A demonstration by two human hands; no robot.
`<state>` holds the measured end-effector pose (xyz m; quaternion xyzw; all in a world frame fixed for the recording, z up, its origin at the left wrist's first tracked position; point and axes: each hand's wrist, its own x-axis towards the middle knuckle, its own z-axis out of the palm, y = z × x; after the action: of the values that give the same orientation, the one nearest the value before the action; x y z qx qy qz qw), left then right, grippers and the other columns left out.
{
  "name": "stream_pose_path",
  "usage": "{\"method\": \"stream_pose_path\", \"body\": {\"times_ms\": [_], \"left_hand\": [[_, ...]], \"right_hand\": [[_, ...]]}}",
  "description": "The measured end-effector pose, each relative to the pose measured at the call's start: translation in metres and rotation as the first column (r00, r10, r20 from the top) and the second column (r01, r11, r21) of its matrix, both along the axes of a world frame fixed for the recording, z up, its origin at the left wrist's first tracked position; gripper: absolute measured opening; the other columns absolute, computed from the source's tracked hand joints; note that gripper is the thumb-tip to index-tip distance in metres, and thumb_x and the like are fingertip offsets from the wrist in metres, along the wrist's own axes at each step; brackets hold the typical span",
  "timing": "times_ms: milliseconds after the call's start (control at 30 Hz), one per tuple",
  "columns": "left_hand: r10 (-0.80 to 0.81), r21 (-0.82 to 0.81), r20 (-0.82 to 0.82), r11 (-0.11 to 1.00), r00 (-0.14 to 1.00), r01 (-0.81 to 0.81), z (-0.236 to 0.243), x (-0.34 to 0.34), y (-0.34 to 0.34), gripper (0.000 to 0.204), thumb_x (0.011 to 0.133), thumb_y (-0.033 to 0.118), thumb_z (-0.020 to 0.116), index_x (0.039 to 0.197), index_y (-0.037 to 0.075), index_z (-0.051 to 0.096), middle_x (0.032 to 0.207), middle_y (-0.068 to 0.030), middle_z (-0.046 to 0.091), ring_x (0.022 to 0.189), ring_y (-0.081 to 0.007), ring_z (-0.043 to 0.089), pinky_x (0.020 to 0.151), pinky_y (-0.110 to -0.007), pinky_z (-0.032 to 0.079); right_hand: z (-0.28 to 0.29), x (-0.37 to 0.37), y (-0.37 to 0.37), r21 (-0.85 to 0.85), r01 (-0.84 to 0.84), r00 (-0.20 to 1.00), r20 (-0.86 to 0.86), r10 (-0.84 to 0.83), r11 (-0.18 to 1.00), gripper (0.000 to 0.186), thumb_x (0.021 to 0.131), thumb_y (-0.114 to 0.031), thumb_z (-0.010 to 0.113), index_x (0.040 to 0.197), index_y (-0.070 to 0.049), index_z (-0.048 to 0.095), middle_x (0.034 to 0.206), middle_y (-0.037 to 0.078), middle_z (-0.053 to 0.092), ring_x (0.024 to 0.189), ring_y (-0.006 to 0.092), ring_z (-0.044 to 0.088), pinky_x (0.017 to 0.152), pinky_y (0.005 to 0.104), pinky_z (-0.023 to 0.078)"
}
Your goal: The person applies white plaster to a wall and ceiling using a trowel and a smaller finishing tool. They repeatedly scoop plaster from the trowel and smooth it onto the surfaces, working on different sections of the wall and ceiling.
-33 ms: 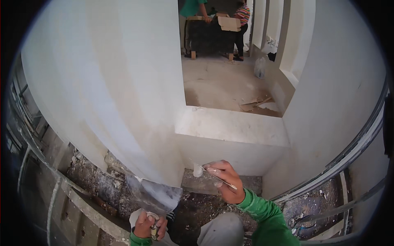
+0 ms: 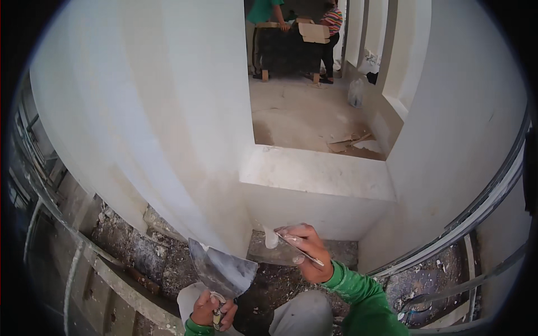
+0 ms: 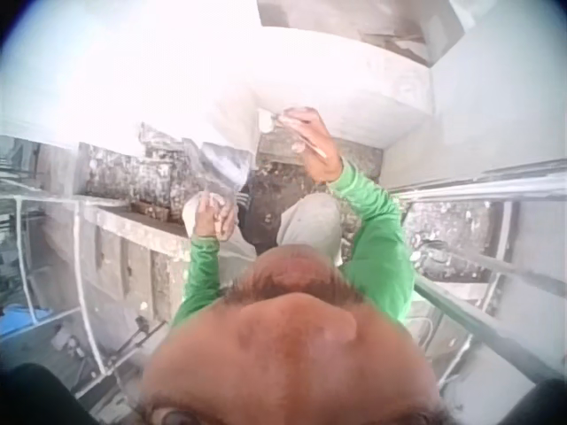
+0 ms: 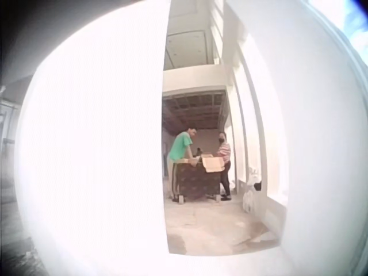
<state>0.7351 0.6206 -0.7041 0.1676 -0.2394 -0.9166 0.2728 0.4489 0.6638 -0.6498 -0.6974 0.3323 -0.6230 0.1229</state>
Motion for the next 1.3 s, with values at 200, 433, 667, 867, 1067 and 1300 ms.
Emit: {"method": "stream_pose_path", "body": {"times_ms": [200, 433, 667, 867, 1067, 1300], "left_hand": [[-0.283, 0.149, -0.380, 0.921, 0.881, 0.361, -0.021, -0.011, 0.006, 0.018, 0.094, 0.022, 0.049, 0.110, 0.015, 0.044, 0.077, -0.0100, 0.041, 0.057, -0.0199, 0.045, 0.039, -0.027, 0.040], [0.701, -0.951, -0.021, -0.234, 0.713, 0.201, 0.008, -0.038, -0.043, 0.025, 0.085, 0.008, 0.057, 0.110, 0.002, 0.055, 0.085, -0.0118, 0.053, 0.061, -0.0198, 0.054, 0.046, -0.031, 0.042], [0.677, -0.766, -0.134, -0.534, 0.724, 0.358, -0.025, -0.045, -0.045, 0.077, 0.052, 0.006, 0.066, 0.126, 0.023, 0.054, 0.072, -0.0040, 0.041, 0.055, -0.0206, 0.050, 0.046, -0.031, 0.042], [0.621, -0.944, 0.143, -0.148, 0.771, 0.294, -0.061, -0.025, -0.023, 0.060, 0.070, 0.003, 0.065, 0.128, 0.011, 0.051, 0.084, -0.0072, 0.055, 0.058, -0.0194, 0.054, 0.053, -0.033, 0.044], [-0.276, 0.018, -0.197, 0.958, 0.941, 0.285, -0.030, -0.023, 0.026, 0.033, 0.097, 0.025, 0.044, 0.117, -0.001, 0.038, 0.068, -0.0047, 0.038, 0.050, -0.0129, 0.043, 0.035, -0.022, 0.036], [-0.224, -0.494, 0.378, 0.772, 0.898, 0.400, 0.007, -0.016, -0.023, 0.029, 0.096, 0.023, 0.048, 0.110, -0.002, 0.041, 0.061, -0.0042, 0.044, 0.043, -0.0096, 0.039, 0.038, -0.022, 0.036]], "right_hand": [[-0.021, 0.012, -0.002, 0.279, -0.219, 0.948, -0.167, 0.272, 0.935, 0.052, 0.082, 0.005, 0.056, 0.131, -0.001, 0.043, 0.124, 0.016, 0.045, 0.114, 0.0317, 0.043, 0.098, 0.0403, 0.033], [-0.055, -0.013, -0.011, 0.565, -0.406, 0.624, 0.746, -0.233, 0.719, 0.029, 0.092, -0.011, 0.050, 0.118, 0.000, 0.052, 0.111, 0.011, 0.058, 0.099, 0.0208, 0.058, 0.087, 0.0339, 0.046], [-0.009, 0.018, 0.012, 0.425, -0.821, 0.353, 0.903, -0.247, 0.380, 0.029, 0.089, -0.014, 0.055, 0.115, -0.001, 0.051, 0.103, 0.008, 0.063, 0.090, 0.0169, 0.064, 0.077, 0.0319, 0.054], [0.012, -0.004, 0.043, 0.559, -0.272, 0.690, 0.680, -0.246, 0.783, 0.031, 0.090, -0.014, 0.054, 0.117, 0.000, 0.049, 0.099, 0.008, 0.059, 0.083, 0.0142, 0.060, 0.081, 0.0302, 0.051], [-0.031, 0.019, 0.029, -0.060, -0.148, 0.985, 0.085, 0.153, 0.987, 0.031, 0.085, -0.009, 0.057, 0.115, -0.006, 0.056, 0.115, 0.017, 0.046, 0.101, 0.0322, 0.051, 0.094, 0.0534, 0.041], [-0.004, -0.025, -0.006, 0.064, 0.394, 0.711, -0.654, -0.260, 0.917, 0.055, 0.067, 0.006, 0.059, 0.119, -0.013, 0.059, 0.112, 0.006, 0.056, 0.098, 0.0251, 0.054, 0.100, 0.0565, 0.030]]}}
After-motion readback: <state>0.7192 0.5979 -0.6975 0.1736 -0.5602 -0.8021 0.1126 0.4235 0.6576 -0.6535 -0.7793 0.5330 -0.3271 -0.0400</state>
